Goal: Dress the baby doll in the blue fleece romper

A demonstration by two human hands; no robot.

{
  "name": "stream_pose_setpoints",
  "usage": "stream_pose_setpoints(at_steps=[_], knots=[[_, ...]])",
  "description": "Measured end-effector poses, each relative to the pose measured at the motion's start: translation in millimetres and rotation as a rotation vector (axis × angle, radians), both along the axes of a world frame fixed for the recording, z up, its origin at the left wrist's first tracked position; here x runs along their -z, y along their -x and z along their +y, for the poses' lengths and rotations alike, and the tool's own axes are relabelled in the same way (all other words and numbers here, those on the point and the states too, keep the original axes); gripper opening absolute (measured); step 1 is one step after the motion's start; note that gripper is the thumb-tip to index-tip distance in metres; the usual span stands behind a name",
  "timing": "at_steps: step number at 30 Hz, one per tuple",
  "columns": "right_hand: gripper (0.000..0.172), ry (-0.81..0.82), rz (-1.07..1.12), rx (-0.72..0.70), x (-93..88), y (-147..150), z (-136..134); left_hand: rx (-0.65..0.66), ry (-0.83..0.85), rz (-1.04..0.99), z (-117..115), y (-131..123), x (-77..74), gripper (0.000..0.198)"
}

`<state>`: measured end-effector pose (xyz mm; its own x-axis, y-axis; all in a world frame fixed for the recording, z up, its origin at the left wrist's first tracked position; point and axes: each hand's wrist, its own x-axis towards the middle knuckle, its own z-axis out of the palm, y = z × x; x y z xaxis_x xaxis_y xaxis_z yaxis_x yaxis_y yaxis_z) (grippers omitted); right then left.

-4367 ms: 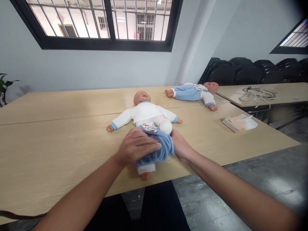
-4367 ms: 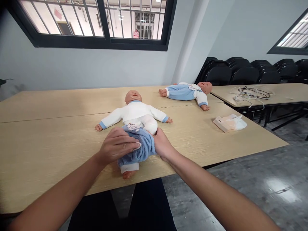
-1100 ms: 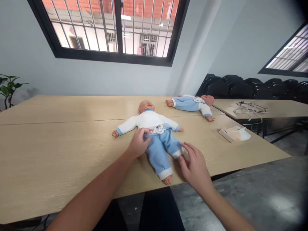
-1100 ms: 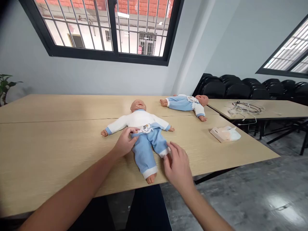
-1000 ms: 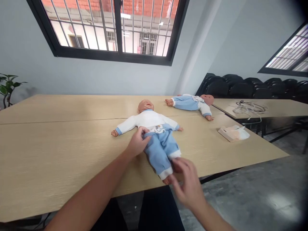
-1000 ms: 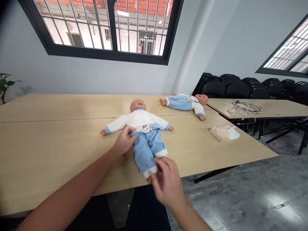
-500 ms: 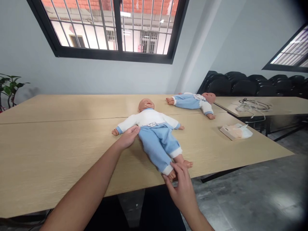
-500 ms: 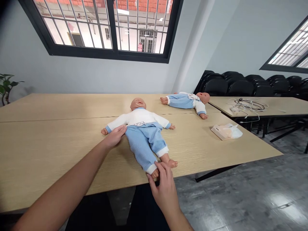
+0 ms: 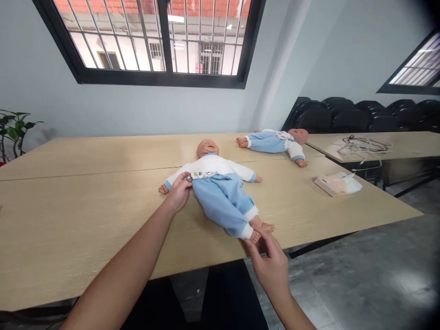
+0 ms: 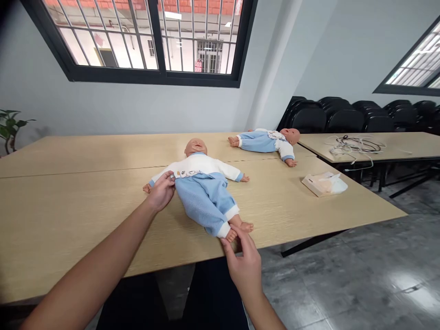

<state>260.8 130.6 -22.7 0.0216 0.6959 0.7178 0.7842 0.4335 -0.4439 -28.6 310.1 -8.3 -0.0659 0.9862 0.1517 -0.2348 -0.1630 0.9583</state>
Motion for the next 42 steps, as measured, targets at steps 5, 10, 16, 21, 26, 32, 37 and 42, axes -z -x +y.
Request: stream_pose_setpoints(at_steps=[5, 10, 16, 21, 26, 32, 37, 42], knots=[[0.032, 0.081, 0.168, 0.055, 7.7, -6.7, 3.8, -0.123, -0.018, 0.262, -2.3, 0.6, -1.9, 0.027], [0.028, 0.097, 0.231, 0.004, 4.2, -5.1, 4.8, 0.015, -0.052, 0.484, -18.6, 2.4, -14.1, 0.025], [0.033, 0.161, 0.320, 0.001, 10.3, -5.5, 2.8, 0.283, -0.183, 0.543, -28.1, -0.7, -25.0, 0.032], [0.050, 0.426, 0.576, 0.013, 10.9, -7.3, 1.2, 0.373, -0.115, 0.528, -28.6, 2.3, -23.1, 0.042], [0.058, 0.469, 0.724, 0.029, -5.3, -2.3, 2.7, 0.483, -0.006, 0.561, -33.6, 0.6, -25.0, 0.040], [0.058, 0.499, 0.921, -0.020, -15.1, 1.0, 5.1, 0.566, -0.034, 0.193, -34.9, -7.9, -18.2, 0.056], [0.055, 0.508, 1.030, -0.060, -20.8, 1.7, 6.3, 0.488, -0.031, 0.271, -30.2, -6.5, -15.7, 0.053], [0.051, 0.513, 1.026, -0.099, -24.7, 0.9, 5.6, 0.271, -0.091, 0.994, -29.3, -1.2, -21.1, 0.029]])
